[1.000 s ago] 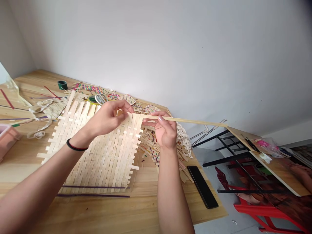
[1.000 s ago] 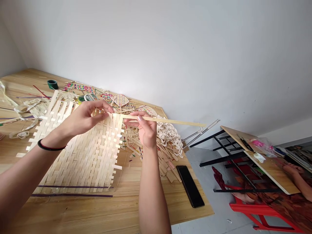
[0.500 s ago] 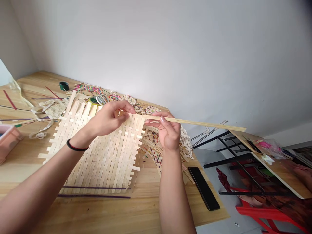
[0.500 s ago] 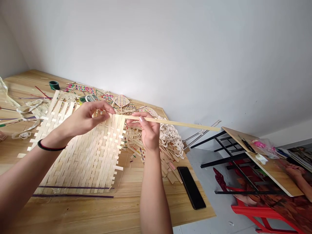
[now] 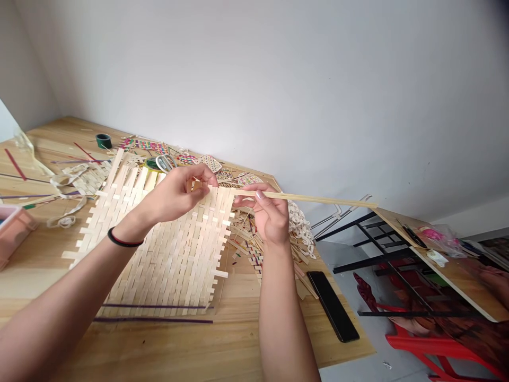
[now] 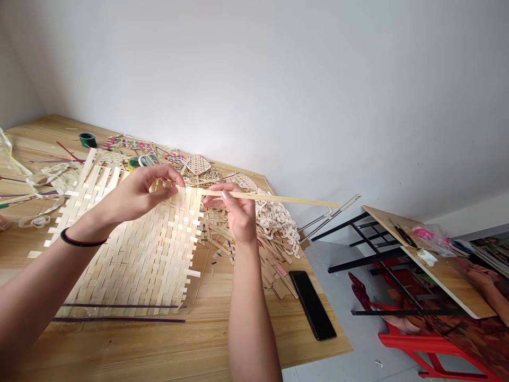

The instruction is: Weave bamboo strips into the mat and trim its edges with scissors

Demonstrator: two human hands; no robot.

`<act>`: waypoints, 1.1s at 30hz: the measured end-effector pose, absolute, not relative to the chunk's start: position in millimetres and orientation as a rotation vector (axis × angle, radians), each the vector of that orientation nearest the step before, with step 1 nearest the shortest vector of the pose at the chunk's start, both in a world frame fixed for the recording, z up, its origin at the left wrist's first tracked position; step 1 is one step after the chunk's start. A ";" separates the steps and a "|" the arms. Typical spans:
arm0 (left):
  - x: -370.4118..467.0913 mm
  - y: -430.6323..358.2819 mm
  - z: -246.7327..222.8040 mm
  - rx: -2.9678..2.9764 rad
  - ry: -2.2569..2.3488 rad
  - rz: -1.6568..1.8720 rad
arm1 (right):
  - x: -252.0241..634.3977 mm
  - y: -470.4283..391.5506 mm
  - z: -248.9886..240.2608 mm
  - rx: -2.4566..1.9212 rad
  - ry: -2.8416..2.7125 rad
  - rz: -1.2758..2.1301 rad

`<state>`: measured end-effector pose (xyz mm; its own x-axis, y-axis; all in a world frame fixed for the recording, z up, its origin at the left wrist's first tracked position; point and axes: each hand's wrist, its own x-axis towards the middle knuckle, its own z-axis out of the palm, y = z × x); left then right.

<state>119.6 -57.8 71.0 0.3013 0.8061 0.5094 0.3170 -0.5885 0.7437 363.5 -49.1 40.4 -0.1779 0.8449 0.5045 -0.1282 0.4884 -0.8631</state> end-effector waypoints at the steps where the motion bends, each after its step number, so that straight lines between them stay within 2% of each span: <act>1: 119.8 -57.9 71.3 2.064 0.997 1.245 | 363.6 -48.6 39.7 -0.647 -1.501 1.004; 12: 119.1 -56.5 71.0 2.064 0.961 1.238 | 358.4 -42.8 31.5 -0.689 -1.472 1.056; 33: 116.1 -56.4 69.2 1.974 0.933 1.315 | 363.6 -60.3 47.5 -0.747 -1.549 0.915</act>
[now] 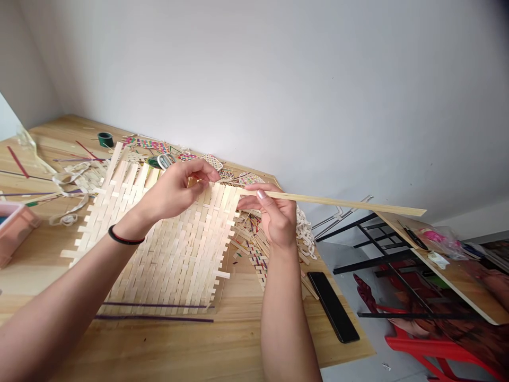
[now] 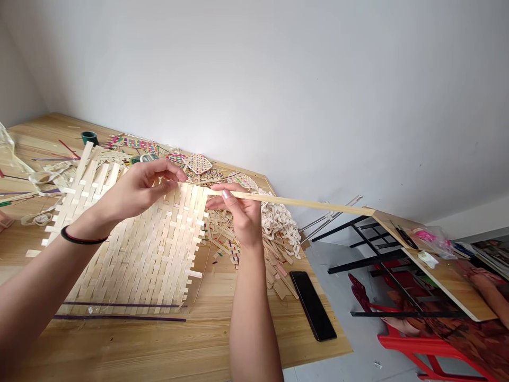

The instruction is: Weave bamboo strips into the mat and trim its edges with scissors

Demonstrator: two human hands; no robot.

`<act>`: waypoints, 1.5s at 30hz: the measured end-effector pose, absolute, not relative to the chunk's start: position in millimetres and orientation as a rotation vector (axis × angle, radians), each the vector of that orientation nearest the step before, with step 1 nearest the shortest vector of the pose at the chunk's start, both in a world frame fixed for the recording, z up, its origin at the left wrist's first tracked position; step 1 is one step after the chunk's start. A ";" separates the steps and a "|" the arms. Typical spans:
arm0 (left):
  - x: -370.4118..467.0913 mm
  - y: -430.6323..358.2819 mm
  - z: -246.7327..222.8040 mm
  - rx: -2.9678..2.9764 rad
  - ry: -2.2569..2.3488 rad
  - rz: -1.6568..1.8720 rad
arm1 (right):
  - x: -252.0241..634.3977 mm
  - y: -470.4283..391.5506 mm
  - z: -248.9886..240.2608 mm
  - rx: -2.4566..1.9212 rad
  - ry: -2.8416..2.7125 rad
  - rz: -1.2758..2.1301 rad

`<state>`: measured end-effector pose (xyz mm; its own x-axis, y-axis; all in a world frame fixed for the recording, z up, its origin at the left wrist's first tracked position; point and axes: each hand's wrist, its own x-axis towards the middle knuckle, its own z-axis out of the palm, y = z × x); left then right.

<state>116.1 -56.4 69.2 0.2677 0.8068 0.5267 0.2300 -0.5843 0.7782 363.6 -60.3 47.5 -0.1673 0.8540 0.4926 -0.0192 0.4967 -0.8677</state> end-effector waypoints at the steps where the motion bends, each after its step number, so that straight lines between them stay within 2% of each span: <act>1: 116.1 -56.2 69.2 1.975 0.934 1.311 | 363.7 -60.3 47.7 -0.745 -1.549 0.912; 27: 112.9 -54.6 71.8 1.943 0.859 1.326 | 358.3 -61.2 47.3 -0.706 -1.642 0.884; 37: 113.3 -54.6 73.4 1.931 0.827 1.318 | 354.9 -80.9 63.5 -0.809 -1.737 0.796; 45: 109.6 -53.9 72.5 1.956 0.803 1.301 | 361.3 -60.0 46.7 -0.765 -1.627 0.986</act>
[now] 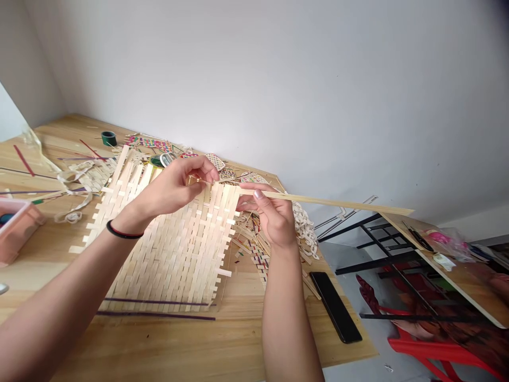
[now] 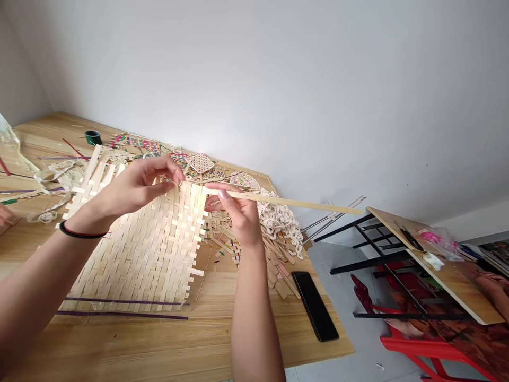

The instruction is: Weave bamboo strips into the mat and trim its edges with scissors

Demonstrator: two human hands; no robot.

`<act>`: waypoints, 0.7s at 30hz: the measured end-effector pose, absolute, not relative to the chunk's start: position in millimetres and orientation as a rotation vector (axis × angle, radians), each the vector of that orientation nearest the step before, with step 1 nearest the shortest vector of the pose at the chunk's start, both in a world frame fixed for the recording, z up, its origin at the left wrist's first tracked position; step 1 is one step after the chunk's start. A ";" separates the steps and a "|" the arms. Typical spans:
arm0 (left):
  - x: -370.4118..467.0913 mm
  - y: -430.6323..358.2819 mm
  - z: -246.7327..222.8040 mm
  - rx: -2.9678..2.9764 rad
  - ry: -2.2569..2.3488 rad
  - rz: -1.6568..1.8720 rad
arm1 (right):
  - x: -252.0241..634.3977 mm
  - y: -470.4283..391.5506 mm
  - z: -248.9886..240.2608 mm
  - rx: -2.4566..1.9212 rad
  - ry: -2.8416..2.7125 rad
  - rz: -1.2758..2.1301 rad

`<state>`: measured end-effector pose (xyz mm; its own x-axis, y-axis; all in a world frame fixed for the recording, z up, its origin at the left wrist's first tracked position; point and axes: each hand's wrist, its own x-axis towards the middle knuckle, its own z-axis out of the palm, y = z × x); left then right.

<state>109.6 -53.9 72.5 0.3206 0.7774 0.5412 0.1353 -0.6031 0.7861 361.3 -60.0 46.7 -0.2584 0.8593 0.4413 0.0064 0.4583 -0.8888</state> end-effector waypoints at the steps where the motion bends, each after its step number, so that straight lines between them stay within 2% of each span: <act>1: 108.9 -53.7 72.6 1.963 0.802 1.297 | 361.8 -57.5 44.7 -0.761 -1.606 1.009; 9: 104.6 -56.4 79.9 2.050 0.860 1.262 | 358.3 -45.5 36.3 -0.729 -1.533 1.091; 21: 104.8 -57.1 82.8 2.079 0.892 1.240 | 348.2 -47.6 35.7 -0.771 -1.420 1.023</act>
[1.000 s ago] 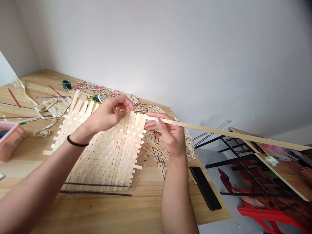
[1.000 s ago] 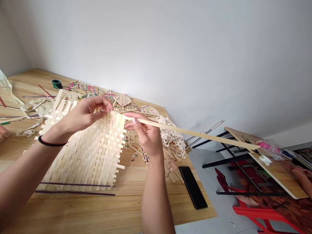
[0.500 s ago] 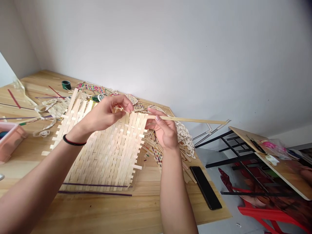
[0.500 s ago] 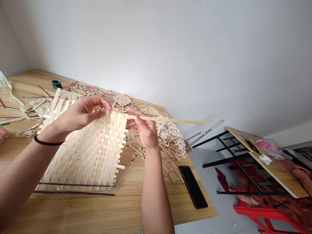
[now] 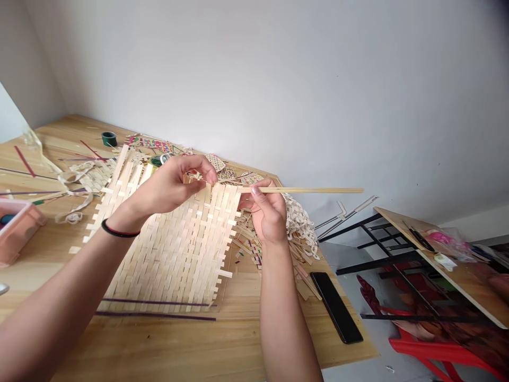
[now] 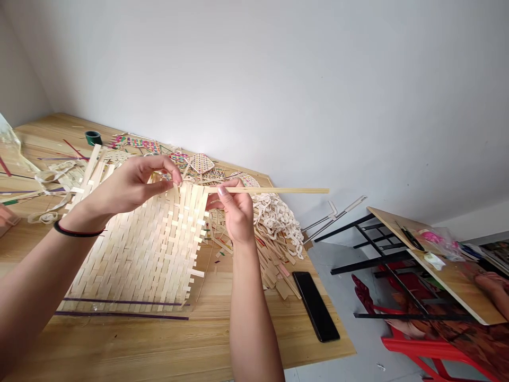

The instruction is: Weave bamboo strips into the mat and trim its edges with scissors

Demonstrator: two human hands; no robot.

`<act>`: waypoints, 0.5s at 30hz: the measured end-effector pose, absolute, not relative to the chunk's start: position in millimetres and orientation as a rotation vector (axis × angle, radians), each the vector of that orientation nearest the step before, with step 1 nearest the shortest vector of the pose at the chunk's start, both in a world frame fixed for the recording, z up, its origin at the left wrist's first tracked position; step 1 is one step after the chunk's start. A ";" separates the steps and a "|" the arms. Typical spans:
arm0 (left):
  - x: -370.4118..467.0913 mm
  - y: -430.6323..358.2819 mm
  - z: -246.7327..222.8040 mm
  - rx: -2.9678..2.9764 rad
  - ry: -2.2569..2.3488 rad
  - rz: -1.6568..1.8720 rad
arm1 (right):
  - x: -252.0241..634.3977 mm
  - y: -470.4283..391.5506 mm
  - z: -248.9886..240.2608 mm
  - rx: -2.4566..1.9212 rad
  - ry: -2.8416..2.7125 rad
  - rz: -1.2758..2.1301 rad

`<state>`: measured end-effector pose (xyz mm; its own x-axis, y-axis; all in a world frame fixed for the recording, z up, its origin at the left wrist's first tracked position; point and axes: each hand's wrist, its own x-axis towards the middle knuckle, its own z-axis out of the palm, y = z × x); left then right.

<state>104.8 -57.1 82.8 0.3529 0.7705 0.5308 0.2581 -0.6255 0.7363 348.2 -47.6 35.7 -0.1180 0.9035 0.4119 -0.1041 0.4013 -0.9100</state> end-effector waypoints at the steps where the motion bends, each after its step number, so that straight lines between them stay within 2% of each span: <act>1: 104.6 -57.0 82.7 2.080 0.895 1.239 | 347.8 -48.4 36.4 -0.770 -1.427 1.016; 15: 103.8 -56.7 81.4 2.068 0.877 1.238 | 344.1 -50.3 34.7 -0.748 -1.463 0.967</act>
